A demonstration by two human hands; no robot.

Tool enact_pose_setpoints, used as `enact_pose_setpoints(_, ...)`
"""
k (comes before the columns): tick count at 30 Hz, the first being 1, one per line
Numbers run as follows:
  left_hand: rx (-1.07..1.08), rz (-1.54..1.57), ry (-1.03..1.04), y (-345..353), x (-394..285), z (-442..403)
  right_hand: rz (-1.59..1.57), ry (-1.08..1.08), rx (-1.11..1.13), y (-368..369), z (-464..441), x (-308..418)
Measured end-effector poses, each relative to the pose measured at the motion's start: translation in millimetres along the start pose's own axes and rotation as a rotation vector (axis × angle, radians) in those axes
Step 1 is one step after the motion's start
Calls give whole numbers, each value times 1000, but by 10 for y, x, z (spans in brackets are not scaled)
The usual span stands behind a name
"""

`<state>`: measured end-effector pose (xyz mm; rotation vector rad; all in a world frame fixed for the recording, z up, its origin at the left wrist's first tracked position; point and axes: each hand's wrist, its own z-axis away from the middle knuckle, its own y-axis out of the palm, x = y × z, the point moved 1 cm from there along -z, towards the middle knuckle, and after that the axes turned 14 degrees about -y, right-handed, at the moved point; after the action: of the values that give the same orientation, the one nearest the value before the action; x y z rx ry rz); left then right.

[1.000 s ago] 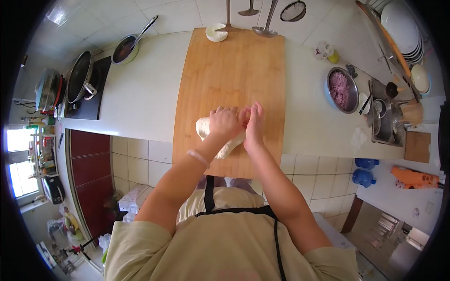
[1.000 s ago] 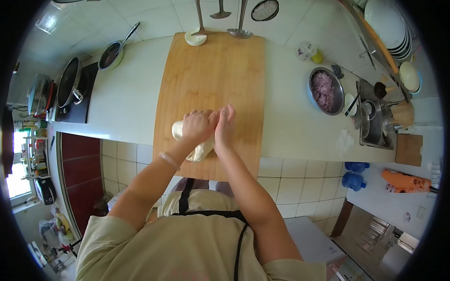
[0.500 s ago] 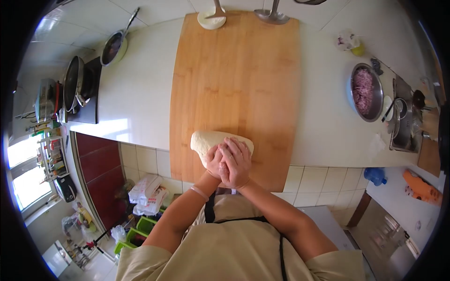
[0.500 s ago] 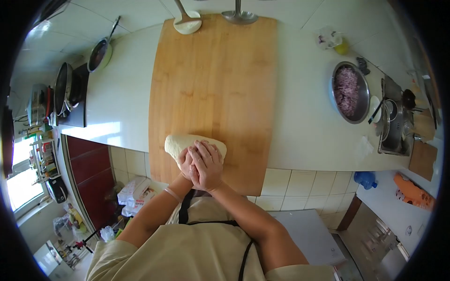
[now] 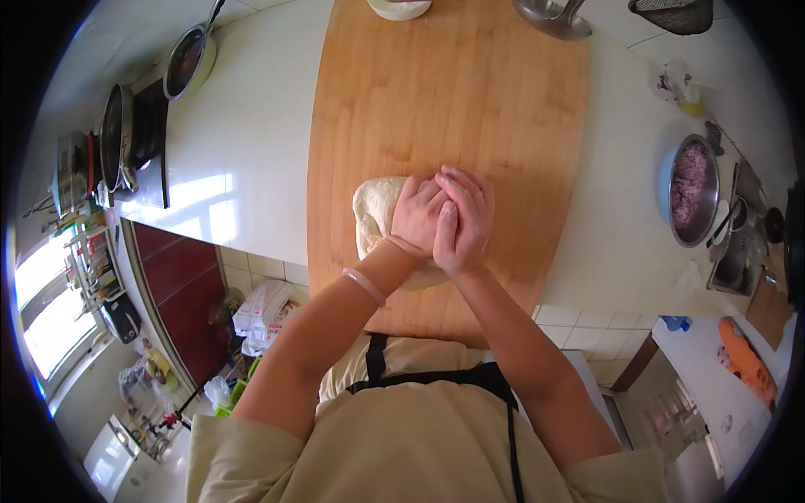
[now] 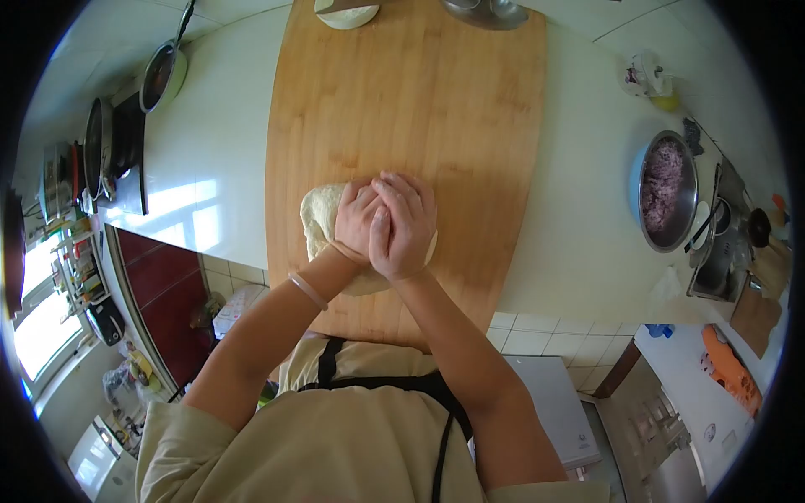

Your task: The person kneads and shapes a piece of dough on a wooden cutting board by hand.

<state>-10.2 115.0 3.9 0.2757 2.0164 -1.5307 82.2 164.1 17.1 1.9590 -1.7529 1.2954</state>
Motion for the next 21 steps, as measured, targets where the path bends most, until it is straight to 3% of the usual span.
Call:
enact_pose_setpoints(7, 8, 11, 77, 101, 81, -576, 114, 122, -99, 147, -300, -346)
enact_pose_setpoints(9, 78, -103, -9, 28, 30, -583, 133, 146, -114, 191, -231, -411)
enact_pose_setpoints(11, -5, -162, -15, 4, -59, -515, 60, 420, -209, 249, -160, -556)
enact_pose_setpoints(13, 167, -537, -278, -126, -225, -310, 101, 452, -188, 156, -176, -317)
enact_pose_setpoints(14, 392, -470, -305, -174, -141, -339, 83, 436, -150, 108, -139, -248)
enact_pose_setpoints(15, 370, -471, -310, -447, -128, -367, 62, 414, -113, 72, -86, -113)
enact_pose_setpoints(16, 440, -339, -451, -749, -118, -458, -227, 587, -164, 106, 32, -90)
enact_pose_setpoints(17, 512, -200, -591, -942, -113, -437, -232, 578, -156, 83, 72, 55)
enact_pose_setpoints(18, 290, -173, -609, -842, -16, -279, -80, 497, -106, 44, 82, 244)
enact_pose_setpoints(21, 276, -305, -530, -753, -127, 331, 140, 396, -5, 30, 175, 600)
